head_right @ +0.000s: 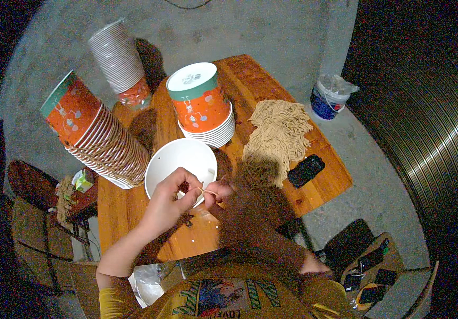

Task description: Tying rubber bands around stacks of paper cups.

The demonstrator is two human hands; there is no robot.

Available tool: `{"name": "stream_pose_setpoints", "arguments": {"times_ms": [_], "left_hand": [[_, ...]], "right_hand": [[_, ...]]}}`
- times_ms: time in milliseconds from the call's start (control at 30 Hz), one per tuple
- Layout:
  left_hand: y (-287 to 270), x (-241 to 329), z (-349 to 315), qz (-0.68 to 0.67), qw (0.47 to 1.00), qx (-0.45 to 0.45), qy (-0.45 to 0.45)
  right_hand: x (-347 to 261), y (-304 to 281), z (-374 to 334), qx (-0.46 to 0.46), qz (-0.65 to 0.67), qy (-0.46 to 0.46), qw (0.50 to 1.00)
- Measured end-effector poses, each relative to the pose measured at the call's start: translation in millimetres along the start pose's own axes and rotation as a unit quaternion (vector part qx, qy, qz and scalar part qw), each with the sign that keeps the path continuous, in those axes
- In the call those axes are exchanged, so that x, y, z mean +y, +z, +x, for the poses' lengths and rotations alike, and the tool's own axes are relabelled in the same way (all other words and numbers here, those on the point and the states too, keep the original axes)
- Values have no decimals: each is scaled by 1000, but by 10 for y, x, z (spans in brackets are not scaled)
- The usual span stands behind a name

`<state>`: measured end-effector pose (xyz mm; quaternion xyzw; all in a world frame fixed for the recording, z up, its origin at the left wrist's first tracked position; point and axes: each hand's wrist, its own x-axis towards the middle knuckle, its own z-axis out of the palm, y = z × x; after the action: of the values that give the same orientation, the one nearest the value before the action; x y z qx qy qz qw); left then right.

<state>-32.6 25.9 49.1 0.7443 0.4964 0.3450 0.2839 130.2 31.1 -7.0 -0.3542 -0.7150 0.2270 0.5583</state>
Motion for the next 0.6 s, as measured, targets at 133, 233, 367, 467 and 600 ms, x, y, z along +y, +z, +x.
{"name": "stream_pose_setpoints", "arguments": {"times_ms": [133,233,367,467,600], "left_hand": [[0,-38,8,-42,999,-9,-17],[14,-31,25,-71,997,-16,-20],[31,-72,42,-130,991,-37,-24],[16,-57,55,-137,988,-63,-35],[18,-39,75,-150,985,-76,-26]], "right_hand": [[-62,-17,31,-17,-9,14,1000],[-21,-3,18,-13,23,36,999],[3,-26,19,-34,89,223,970],[-16,-5,27,-16,108,237,965],[81,31,-10,2,172,223,960]]}}
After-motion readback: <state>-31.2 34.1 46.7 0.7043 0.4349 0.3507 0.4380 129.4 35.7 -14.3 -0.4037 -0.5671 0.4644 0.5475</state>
